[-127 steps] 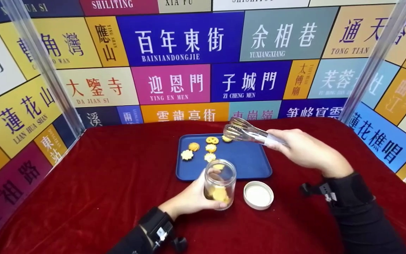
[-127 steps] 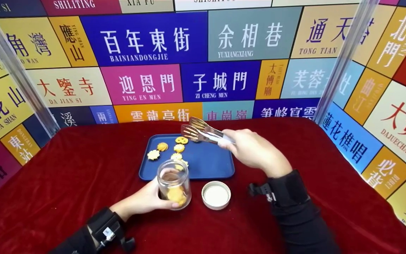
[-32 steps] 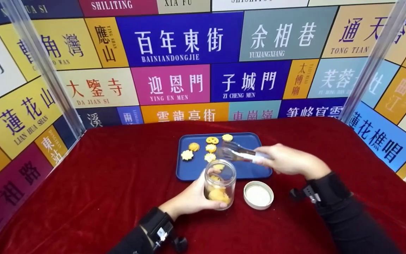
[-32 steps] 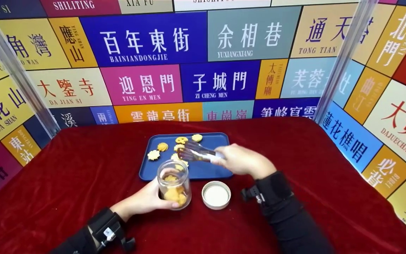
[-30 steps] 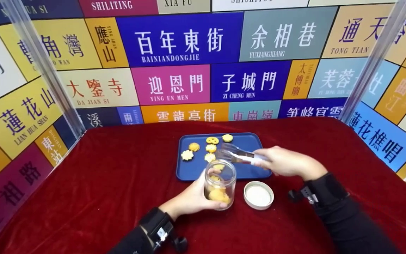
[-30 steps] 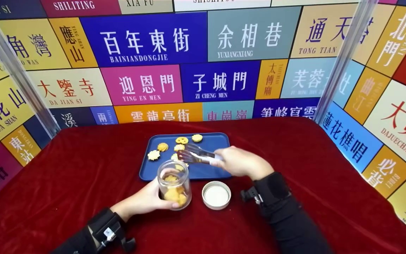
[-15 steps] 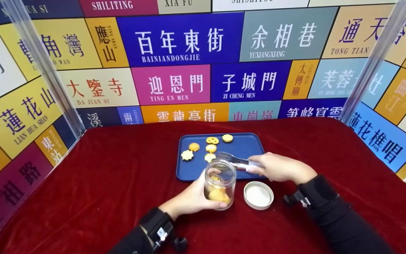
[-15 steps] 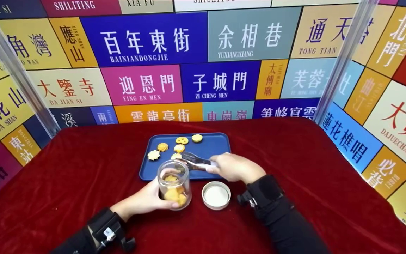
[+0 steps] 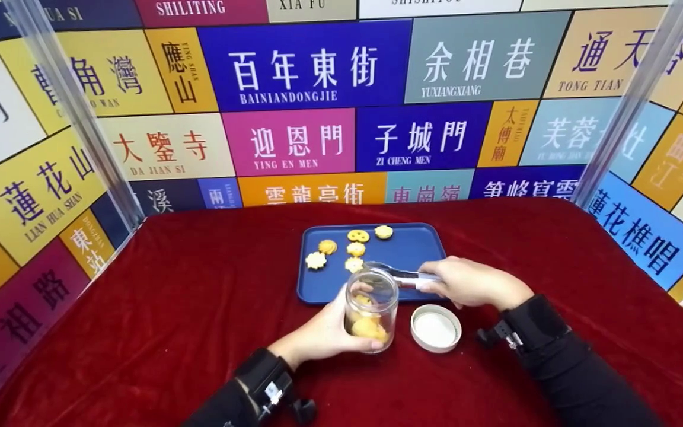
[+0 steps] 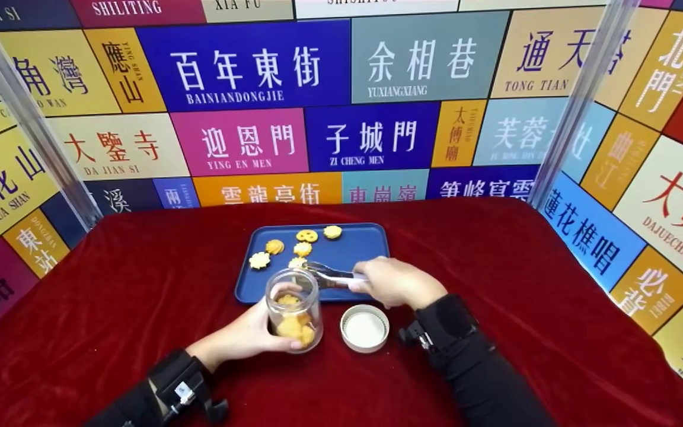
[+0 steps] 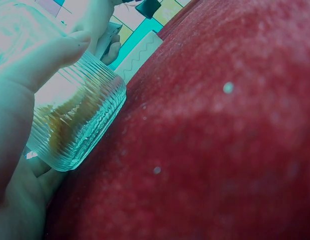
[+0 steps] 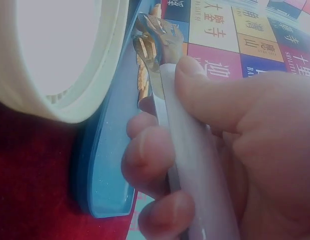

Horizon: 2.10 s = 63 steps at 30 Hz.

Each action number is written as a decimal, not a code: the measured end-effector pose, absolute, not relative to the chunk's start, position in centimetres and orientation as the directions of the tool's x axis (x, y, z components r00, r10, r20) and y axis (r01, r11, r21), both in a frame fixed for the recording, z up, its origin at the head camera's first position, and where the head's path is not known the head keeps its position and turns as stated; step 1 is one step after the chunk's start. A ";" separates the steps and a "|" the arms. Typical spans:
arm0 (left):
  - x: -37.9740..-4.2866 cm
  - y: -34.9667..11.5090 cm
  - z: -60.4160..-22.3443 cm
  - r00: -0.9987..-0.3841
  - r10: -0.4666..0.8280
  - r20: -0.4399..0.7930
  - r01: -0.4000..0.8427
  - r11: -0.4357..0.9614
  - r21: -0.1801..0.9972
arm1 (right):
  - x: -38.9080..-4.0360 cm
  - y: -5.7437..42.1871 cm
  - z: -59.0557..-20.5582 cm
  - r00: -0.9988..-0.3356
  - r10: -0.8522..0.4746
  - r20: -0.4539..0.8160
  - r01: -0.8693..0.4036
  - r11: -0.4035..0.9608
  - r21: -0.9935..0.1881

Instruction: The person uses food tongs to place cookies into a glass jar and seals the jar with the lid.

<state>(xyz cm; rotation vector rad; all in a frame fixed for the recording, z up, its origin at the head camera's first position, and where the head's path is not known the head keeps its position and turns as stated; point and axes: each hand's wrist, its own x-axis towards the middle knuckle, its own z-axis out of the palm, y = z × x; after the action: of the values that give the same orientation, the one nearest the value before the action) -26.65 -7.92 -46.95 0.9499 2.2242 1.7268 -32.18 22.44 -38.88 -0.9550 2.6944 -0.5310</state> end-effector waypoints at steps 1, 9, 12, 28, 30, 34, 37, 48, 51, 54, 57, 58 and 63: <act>-26.7 -7.9 -47.0 -0.781 0.574 0.244 0.377 0.123 0.918 | -32.2 22.4 -38.9 -0.759 -0.645 -0.086 -0.568 0.722 -0.395; -26.7 -7.8 -46.9 -0.774 0.580 0.254 0.385 0.112 0.916 | -32.5 22.3 -39.3 -0.752 -0.659 -0.019 -0.625 0.721 -0.301; -26.7 -7.8 -46.9 -0.773 0.582 0.253 0.385 0.113 0.916 | -32.7 22.6 -39.2 -0.747 -0.664 0.008 -0.635 0.710 -0.304; -26.7 -7.8 -46.9 -0.781 0.578 0.235 0.363 0.115 0.925 | -33.1 25.3 -36.8 -0.795 -0.591 0.134 -0.603 0.751 -0.269; -26.7 -7.8 -47.0 -0.782 0.578 0.235 0.364 0.117 0.924 | -33.0 25.6 -36.4 -0.800 -0.581 0.150 -0.599 0.758 -0.257; -26.8 -7.8 -47.1 -0.782 0.577 0.237 0.371 0.126 0.920 | -32.6 26.2 -35.4 -0.815 -0.554 0.170 -0.579 0.772 -0.262; -26.8 -7.8 -47.1 -0.782 0.576 0.238 0.375 0.130 0.918 | -32.3 26.5 -34.5 -0.818 -0.546 0.179 -0.574 0.771 -0.276; -26.8 -7.8 -47.0 -0.786 0.573 0.234 0.375 0.140 0.917 | -30.2 26.6 -31.7 -0.758 -0.637 0.140 -0.632 0.666 -0.397; -26.8 -7.8 -47.0 -0.788 0.572 0.228 0.371 0.145 0.917 | -29.6 26.4 -31.1 -0.733 -0.669 0.123 -0.647 0.631 -0.428; -26.8 -7.8 -47.0 -0.789 0.573 0.221 0.364 0.146 0.920 | -28.9 26.2 -30.6 -0.713 -0.691 0.120 -0.664 0.610 -0.433; -26.8 -7.8 -47.0 -0.788 0.576 0.217 0.359 0.144 0.922 | -28.4 26.1 -30.2 -0.697 -0.707 0.120 -0.679 0.597 -0.427; -26.8 -7.8 -47.0 -0.788 0.577 0.217 0.357 0.141 0.923 | -28.3 26.0 -30.1 -0.692 -0.712 0.118 -0.684 0.595 -0.423; -26.7 -7.8 -46.9 -0.783 0.579 0.226 0.364 0.131 0.922 | -28.1 26.0 -30.0 -0.658 -0.747 0.101 -0.710 0.570 -0.414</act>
<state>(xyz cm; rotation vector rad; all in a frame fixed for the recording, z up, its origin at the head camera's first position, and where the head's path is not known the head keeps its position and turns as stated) -26.73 -7.79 -46.89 0.9369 2.2153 1.7171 -28.07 25.96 -30.01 -1.2588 2.7067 -0.6551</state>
